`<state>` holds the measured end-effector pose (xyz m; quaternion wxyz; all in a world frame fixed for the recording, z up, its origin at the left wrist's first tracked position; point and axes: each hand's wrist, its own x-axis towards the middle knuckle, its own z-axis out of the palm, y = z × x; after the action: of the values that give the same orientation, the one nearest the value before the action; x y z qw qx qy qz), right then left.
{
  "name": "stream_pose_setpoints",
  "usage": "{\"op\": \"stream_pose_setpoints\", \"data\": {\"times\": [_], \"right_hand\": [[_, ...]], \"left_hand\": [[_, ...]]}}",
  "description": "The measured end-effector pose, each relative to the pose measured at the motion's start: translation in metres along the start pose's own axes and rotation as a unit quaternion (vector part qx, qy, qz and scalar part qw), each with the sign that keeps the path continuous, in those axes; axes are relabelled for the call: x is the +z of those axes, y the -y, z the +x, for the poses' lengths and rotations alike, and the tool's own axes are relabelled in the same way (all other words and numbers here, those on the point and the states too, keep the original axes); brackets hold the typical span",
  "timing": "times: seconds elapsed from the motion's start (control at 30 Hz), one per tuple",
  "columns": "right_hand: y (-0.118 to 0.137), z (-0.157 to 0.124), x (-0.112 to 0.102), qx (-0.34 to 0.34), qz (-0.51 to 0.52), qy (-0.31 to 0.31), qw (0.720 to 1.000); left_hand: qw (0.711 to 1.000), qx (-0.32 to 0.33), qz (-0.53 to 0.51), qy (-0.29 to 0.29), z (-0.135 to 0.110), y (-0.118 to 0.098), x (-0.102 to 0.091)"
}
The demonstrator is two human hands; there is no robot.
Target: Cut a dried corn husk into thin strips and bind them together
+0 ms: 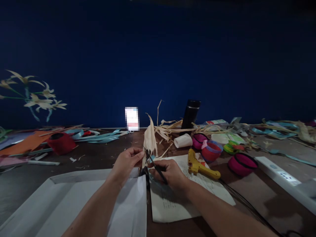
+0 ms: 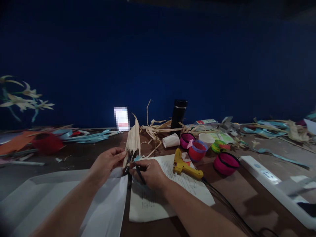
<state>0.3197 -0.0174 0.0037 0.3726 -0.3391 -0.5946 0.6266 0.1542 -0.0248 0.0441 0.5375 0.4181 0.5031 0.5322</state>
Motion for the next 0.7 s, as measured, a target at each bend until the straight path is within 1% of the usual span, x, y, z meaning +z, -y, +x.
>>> {"op": "stream_pose_setpoints", "data": {"times": [0.1, 0.2, 0.37, 0.7], "right_hand": [[0.0034, -0.0006, 0.0014, 0.011, -0.008, -0.003, 1.0], [0.0045, -0.001, 0.002, 0.019, -0.006, 0.0, 1.0], [0.0011, -0.0008, 0.0008, 0.0, -0.02, 0.002, 1.0], [-0.005, 0.0, 0.0009, -0.016, -0.027, -0.006, 0.999]], "left_hand": [[1.0, 0.004, 0.001, 0.003, 0.0005, 0.0011, -0.0006], [1.0, 0.007, 0.002, -0.008, 0.0005, 0.0026, -0.0007], [1.0, 0.006, 0.002, -0.023, 0.0008, 0.0044, 0.0002], [1.0, 0.006, -0.004, -0.015, 0.0018, 0.0037, 0.0002]]}}
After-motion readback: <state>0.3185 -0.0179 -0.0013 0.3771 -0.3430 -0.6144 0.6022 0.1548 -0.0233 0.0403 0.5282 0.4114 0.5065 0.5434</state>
